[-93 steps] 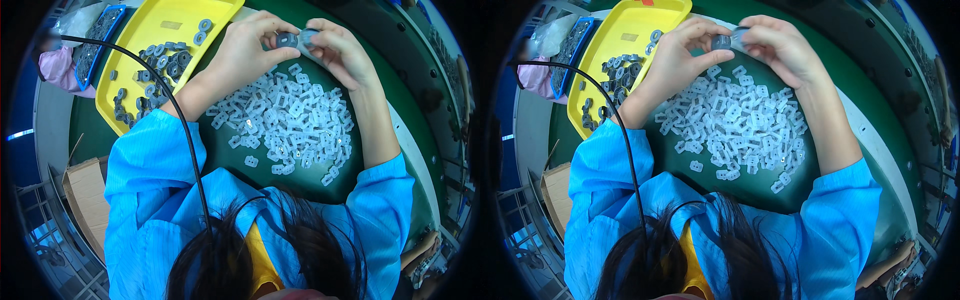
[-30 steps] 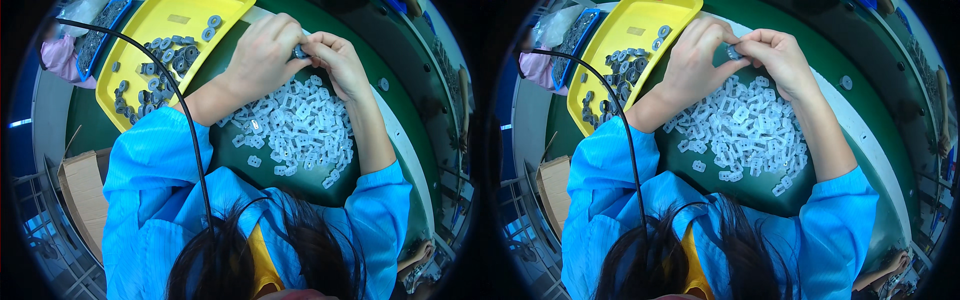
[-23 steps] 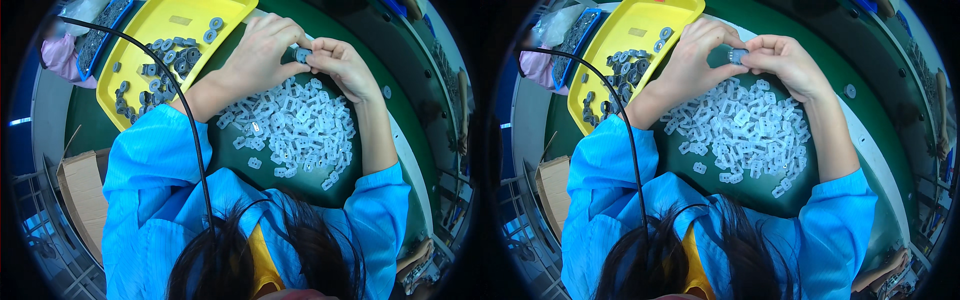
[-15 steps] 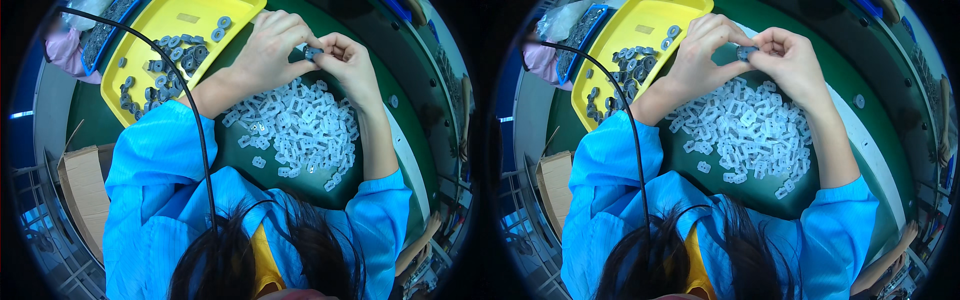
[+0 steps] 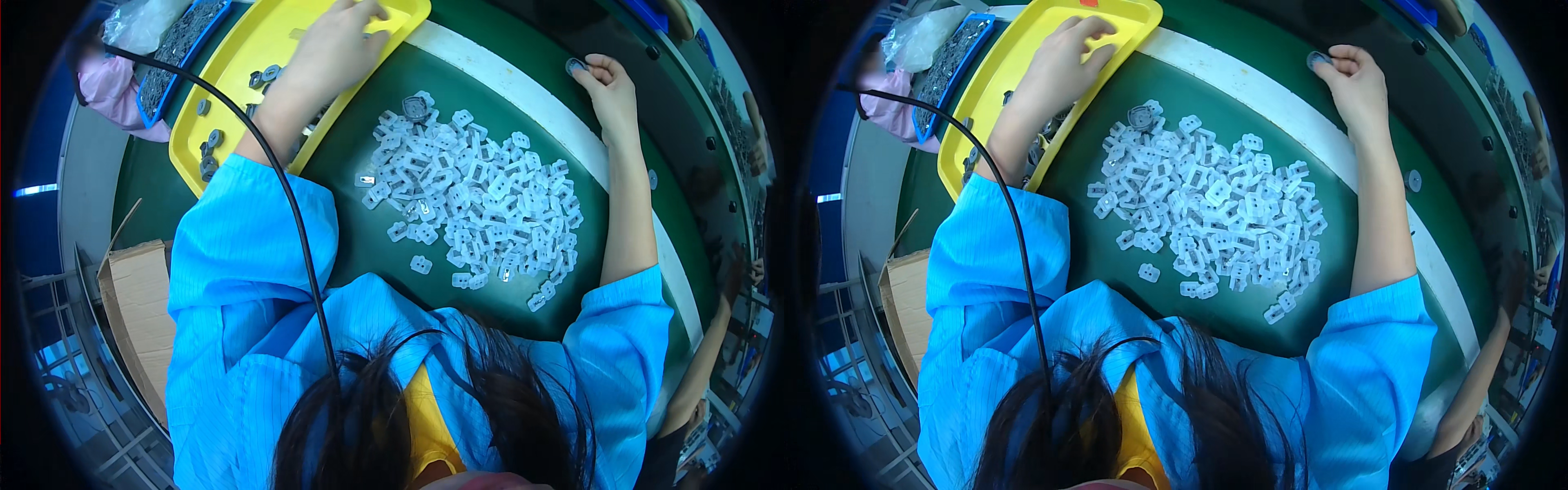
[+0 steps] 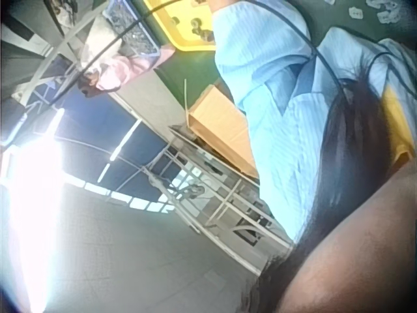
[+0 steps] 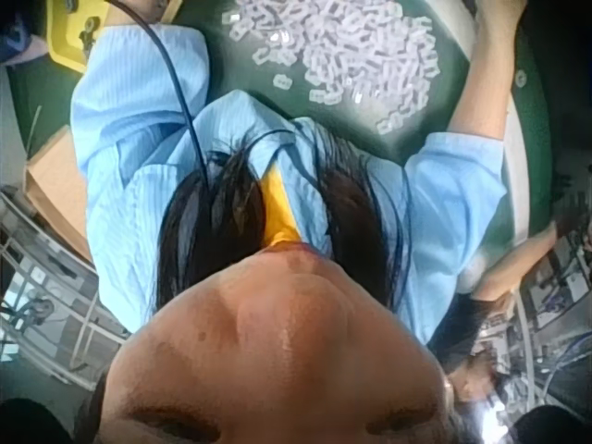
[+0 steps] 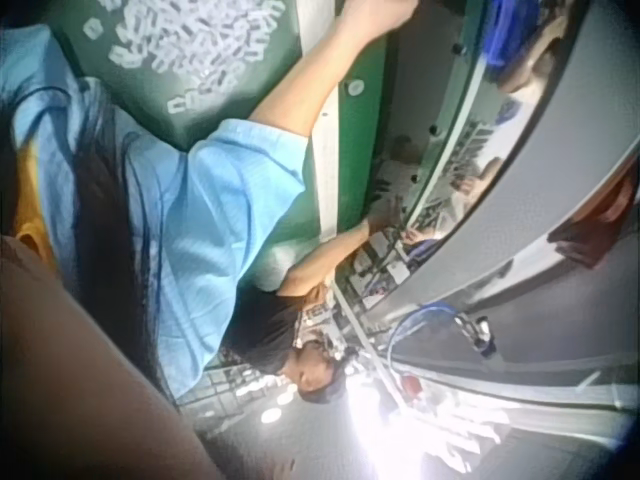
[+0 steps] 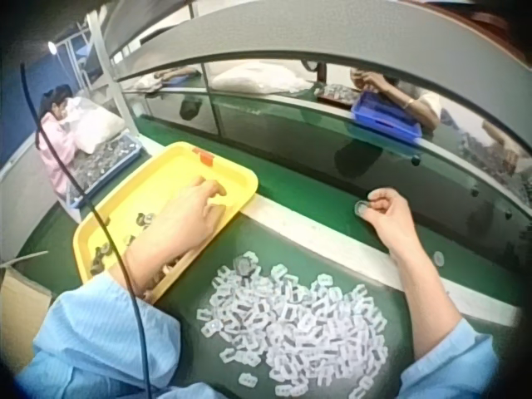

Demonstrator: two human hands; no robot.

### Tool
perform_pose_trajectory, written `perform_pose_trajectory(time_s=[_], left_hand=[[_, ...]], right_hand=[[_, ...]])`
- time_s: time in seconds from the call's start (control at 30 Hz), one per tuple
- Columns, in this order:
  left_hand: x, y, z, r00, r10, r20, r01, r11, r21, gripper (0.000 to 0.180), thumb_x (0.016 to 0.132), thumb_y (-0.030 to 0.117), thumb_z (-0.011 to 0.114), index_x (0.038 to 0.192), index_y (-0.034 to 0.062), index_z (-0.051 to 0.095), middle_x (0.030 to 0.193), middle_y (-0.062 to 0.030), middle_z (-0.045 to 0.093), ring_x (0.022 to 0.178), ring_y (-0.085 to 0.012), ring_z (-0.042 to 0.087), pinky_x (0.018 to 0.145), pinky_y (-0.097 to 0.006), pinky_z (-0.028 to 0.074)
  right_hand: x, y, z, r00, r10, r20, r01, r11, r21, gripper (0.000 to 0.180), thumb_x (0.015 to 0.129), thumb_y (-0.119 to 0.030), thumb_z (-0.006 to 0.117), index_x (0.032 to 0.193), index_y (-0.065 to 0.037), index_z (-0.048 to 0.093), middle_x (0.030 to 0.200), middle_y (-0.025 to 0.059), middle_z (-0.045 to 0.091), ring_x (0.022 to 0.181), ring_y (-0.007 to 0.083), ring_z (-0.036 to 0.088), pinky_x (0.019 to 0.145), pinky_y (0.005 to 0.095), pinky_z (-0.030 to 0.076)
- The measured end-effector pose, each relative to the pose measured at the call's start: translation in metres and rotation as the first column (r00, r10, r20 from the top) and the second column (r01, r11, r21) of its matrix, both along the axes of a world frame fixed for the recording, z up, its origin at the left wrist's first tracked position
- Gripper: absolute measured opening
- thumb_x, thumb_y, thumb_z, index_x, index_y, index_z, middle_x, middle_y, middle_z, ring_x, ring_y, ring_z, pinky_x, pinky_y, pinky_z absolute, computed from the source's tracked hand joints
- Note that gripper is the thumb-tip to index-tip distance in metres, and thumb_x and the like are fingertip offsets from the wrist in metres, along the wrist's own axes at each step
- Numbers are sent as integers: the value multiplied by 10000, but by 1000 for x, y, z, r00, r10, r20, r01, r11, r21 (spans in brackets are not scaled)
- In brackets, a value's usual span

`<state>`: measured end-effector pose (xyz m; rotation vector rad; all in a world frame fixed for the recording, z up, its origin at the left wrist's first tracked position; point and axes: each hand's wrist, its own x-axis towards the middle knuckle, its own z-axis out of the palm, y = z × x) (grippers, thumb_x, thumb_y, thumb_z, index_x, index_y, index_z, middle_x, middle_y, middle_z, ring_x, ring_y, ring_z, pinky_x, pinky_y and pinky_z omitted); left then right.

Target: The person assembles small circular components into white plastic mounting clips by hand.

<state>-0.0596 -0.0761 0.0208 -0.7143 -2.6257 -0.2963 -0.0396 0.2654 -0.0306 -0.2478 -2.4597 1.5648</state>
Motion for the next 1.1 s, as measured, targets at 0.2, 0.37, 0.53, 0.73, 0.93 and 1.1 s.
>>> perform_pose_trajectory(time_s=[0.2, 0.37, 0.53, 0.73, 0.93, 1.1], left_hand=[[-15, -29, -21, 961, 62, 268, -74, 997, 34, 248, 838, 177, 660, 1062, 77, 623, 929, -113, 664, 779, -232, 670, 703, -330, 535], [-18, -21, -18, 945, 82, 318, -178, 941, 288, 302, 838, 160, 674, 1106, 43, 598, 965, -86, 663, 793, -188, 657, 691, -304, 528], [1, 14, 22, 462, -691, 556, -503, 312, 806, 290, 901, 172, 600, 1147, 26, 557, 988, -90, 640, 825, -155, 615, 724, -253, 506], [32, 56, -6, 439, -689, 577, -394, 430, 812, 295, 901, 203, 604, 1129, 23, 548, 964, -84, 644, 821, -124, 596, 713, -227, 483], [52, 77, -14, 847, -410, 340, 163, 807, 567, 382, 806, 89, 706, 1146, 44, 540, 928, -64, 644, 841, -136, 602, 737, -266, 471], [58, 81, -20, 897, -429, 101, 301, 764, 570, 353, 777, 74, 720, 1085, 37, 552, 857, -98, 625, 728, -198, 619, 657, -290, 490]], right_hand=[[23, -12, 24, 972, 230, -56, -204, 935, 291, 145, 759, -150, 670, 852, -39, 662, 684, 5, 609, 626, 99, 544, 617, 247, 458], [59, -49, 58, 814, 542, 210, -581, 747, 322, 159, 764, -100, 672, 904, -25, 678, 717, 65, 599, 665, 176, 567, 644, 307, 472], [61, -44, 40, 690, 718, 86, -663, 581, 473, 175, 770, -41, 652, 941, -17, 680, 836, 123, 635, 813, 321, 600, 781, 403, 485], [62, -48, 65, 812, 528, 247, -580, 686, 439, 158, 755, -75, 692, 893, 1, 676, 726, 81, 653, 644, 208, 616, 629, 312, 491], [50, -72, 50, 902, 422, -94, -432, 882, -186, 171, 780, -168, 739, 813, -8, 688, 696, -14, 628, 619, 41, 536, 568, 214, 422], [54, -76, 48, 921, 374, -112, -372, 928, 34, 187, 744, -193, 748, 794, -21, 696, 632, -6, 592, 581, 54, 488, 553, 231, 398]])
